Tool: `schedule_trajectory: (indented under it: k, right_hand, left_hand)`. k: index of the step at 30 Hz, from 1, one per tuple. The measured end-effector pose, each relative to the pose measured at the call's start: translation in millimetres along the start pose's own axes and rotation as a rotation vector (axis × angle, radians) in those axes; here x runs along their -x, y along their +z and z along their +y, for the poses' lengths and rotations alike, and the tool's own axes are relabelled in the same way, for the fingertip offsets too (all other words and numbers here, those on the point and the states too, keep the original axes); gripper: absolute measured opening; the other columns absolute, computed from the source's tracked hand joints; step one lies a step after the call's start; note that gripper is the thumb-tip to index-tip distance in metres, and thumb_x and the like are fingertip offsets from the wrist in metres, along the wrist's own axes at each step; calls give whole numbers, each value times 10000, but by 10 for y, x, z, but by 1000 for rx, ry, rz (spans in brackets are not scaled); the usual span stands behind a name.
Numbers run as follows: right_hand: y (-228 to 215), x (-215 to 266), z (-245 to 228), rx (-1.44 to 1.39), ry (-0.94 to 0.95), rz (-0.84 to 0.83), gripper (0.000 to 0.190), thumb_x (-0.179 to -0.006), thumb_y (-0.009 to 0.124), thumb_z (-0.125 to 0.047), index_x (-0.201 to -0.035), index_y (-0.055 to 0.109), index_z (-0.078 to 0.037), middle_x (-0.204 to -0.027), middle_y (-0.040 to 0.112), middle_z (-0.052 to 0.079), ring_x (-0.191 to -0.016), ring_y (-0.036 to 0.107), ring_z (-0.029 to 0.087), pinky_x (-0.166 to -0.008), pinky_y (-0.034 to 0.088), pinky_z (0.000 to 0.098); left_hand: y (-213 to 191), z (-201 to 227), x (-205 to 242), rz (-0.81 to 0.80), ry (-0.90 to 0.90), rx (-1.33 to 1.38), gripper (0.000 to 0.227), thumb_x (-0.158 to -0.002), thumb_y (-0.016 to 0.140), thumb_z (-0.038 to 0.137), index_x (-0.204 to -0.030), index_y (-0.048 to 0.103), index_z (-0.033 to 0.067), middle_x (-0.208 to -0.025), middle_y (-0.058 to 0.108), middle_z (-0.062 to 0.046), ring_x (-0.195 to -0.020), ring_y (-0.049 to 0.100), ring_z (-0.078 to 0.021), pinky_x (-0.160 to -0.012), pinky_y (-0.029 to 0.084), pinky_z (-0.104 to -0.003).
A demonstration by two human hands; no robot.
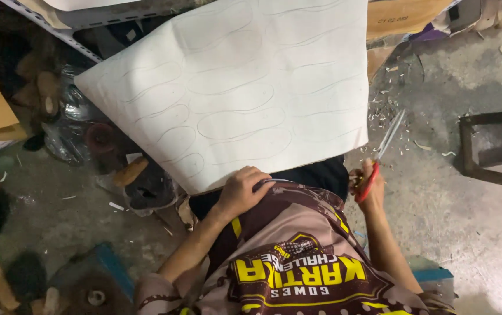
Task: Cutting out shoe-shaped patterns from a large white sheet using scissors in a workshop.
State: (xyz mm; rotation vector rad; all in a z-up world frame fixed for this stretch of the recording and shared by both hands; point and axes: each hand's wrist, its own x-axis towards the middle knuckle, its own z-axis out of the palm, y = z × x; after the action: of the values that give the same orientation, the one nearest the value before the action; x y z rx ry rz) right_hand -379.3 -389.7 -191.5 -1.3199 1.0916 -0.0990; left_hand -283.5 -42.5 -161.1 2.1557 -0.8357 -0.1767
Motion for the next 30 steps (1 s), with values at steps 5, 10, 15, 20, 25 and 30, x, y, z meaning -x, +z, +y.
schedule_trajectory:
  k: [5, 10, 15, 20, 25, 30]
  right_hand:
    - [260, -2, 113, -10, 13, 50, 350, -1011, 692, -444, -1014, 542, -129, -883, 707, 104, -585, 537, 100, -438, 426, 206]
    - [619, -413, -62, -173, -170, 91, 323, -922, 844, -186, -886, 529, -127, -691, 612, 27, -531, 600, 135, -422, 454, 219]
    - [965, -32, -840, -400, -301, 110, 357, -918, 852, -93, -996, 506, -123, -683, 574, 48, -509, 612, 186, -388, 482, 269]
    - [1083, 339, -1261, -422, -435, -6, 373, -946, 847, -113, -1014, 480, -113, -725, 551, 61, -515, 596, 181, -397, 475, 267]
    - [591, 158, -989, -198, -413, -37, 246, -1047, 702, -197, -1046, 480, -91, -791, 565, 98, -482, 551, 159, -371, 427, 256]
    - [-360, 477, -862, 150, -251, -149, 301, -1146, 506, -346, -1042, 556, -67, -756, 587, 122, -542, 559, 161, -428, 479, 297]
  left_hand:
    - [-95, 264, -91, -211, -322, 480, 261, -1016, 663, 353, -1093, 783, 134, -909, 765, -101, -843, 737, -251, -722, 596, -372]
    - [66, 234, -48, -355, -332, 601, 348, -1024, 649, 361, -1284, 731, 145, -1265, 722, -127, -1209, 641, -342, -1040, 503, -467]
    - [293, 143, -141, -468, -330, 742, 500, -1067, 583, 388, -1489, 564, 120, -1555, 519, -145, -1426, 487, -334, -1194, 387, -450]
    - [888, -9, -354, -358, -628, 1576, 1033, -958, 367, 858, -1661, 278, 107, -1712, 217, -145, -1518, 284, -338, -1277, 223, -454]
    - [883, 39, -664, -11, -678, 1680, 778, -1031, 585, 578, -1511, 392, -4, -1437, 557, -306, -1379, 523, -374, -1198, 399, -458]
    - [920, 21, -614, -70, -741, 1594, 736, -1055, 536, 539, -1520, 421, -20, -1363, 610, -332, -1343, 562, -390, -1159, 444, -442]
